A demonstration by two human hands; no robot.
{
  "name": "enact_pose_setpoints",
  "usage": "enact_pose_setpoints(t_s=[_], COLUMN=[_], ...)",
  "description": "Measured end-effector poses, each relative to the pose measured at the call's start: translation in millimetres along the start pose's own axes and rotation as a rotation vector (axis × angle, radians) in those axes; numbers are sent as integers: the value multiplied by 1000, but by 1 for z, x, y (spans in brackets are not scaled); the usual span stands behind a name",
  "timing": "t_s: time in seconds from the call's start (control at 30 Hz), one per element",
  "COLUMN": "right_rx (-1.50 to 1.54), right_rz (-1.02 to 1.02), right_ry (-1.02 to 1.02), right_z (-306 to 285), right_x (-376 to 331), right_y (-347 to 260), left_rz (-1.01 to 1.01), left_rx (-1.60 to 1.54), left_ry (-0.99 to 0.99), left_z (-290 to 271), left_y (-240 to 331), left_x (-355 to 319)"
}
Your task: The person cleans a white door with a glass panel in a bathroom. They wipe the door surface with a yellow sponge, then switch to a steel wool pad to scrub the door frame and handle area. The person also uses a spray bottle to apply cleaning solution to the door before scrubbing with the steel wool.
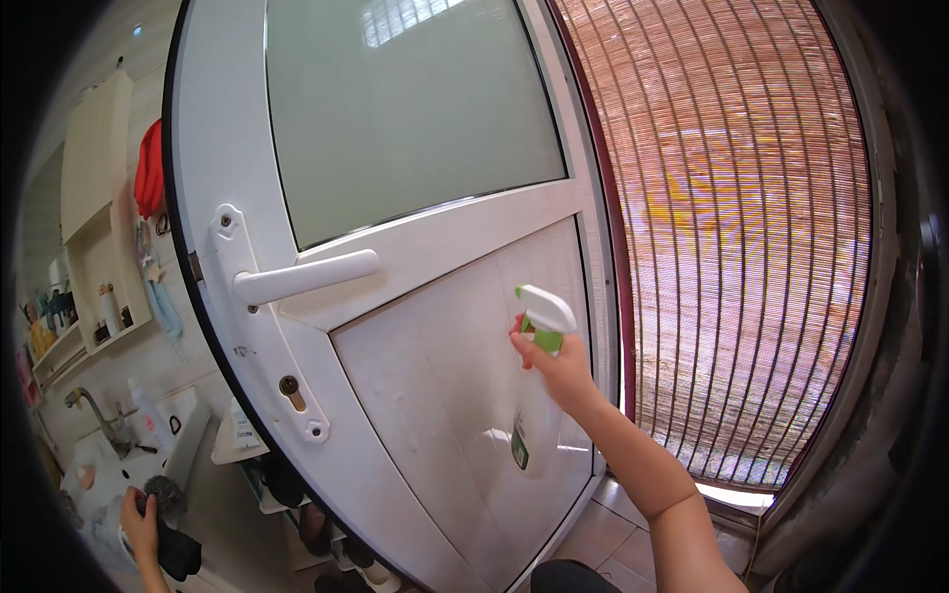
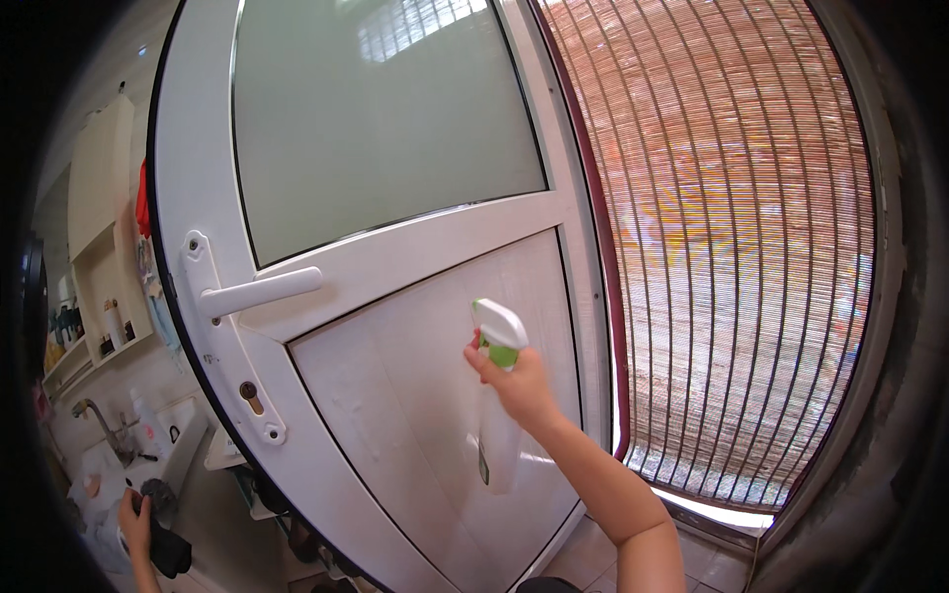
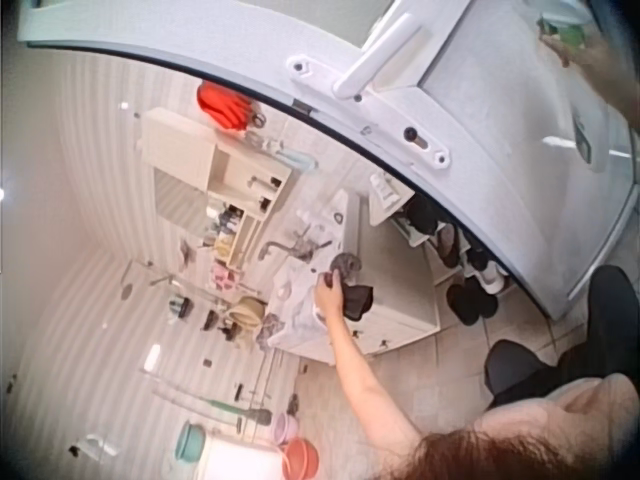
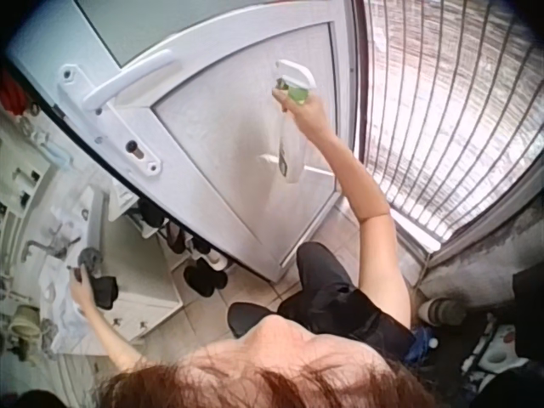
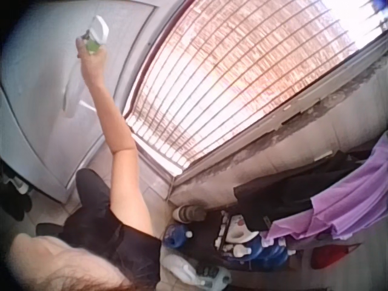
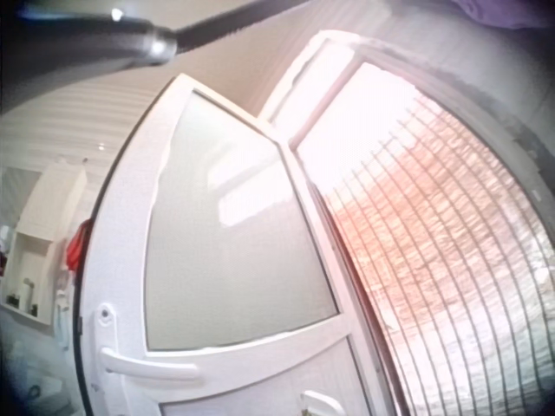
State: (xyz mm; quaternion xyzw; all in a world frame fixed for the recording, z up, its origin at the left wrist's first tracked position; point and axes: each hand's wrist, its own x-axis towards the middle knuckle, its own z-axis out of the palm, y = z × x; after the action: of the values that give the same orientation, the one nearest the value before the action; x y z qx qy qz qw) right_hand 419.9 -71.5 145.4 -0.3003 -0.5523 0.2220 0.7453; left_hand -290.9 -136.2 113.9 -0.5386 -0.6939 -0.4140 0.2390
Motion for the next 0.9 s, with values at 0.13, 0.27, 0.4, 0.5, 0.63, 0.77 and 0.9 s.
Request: enact_pose_setpoints(t_s=[0.13,0.27,0.4,0.5,0.63,0.77,0.9], right_rx=[-17,25,18,27,69,95,31], right_rz=[55,122,69,47,37,-34,-93], right_ry=[-100,-197,-153,-124,-128,43,159], right_z=[4,13,16,15,10,-5,-35], right_x=[-9,-17,-21,-19,-15,-7,5], right_y=[-4,-8,-12,-14,-14,1,18], left_rz=[27,24,176,198,365,336,330], left_rx=[-14,-40,-105,-196,-408,-725,-780], left_ry=[-4,-47,86,94,204,-107,-360], left_z=[3,-1,6,-9,-53,-8,-5], left_y=[-8,-3,3,33,131,227,311], left_x=[2,8,20,32,-7,-58,-110])
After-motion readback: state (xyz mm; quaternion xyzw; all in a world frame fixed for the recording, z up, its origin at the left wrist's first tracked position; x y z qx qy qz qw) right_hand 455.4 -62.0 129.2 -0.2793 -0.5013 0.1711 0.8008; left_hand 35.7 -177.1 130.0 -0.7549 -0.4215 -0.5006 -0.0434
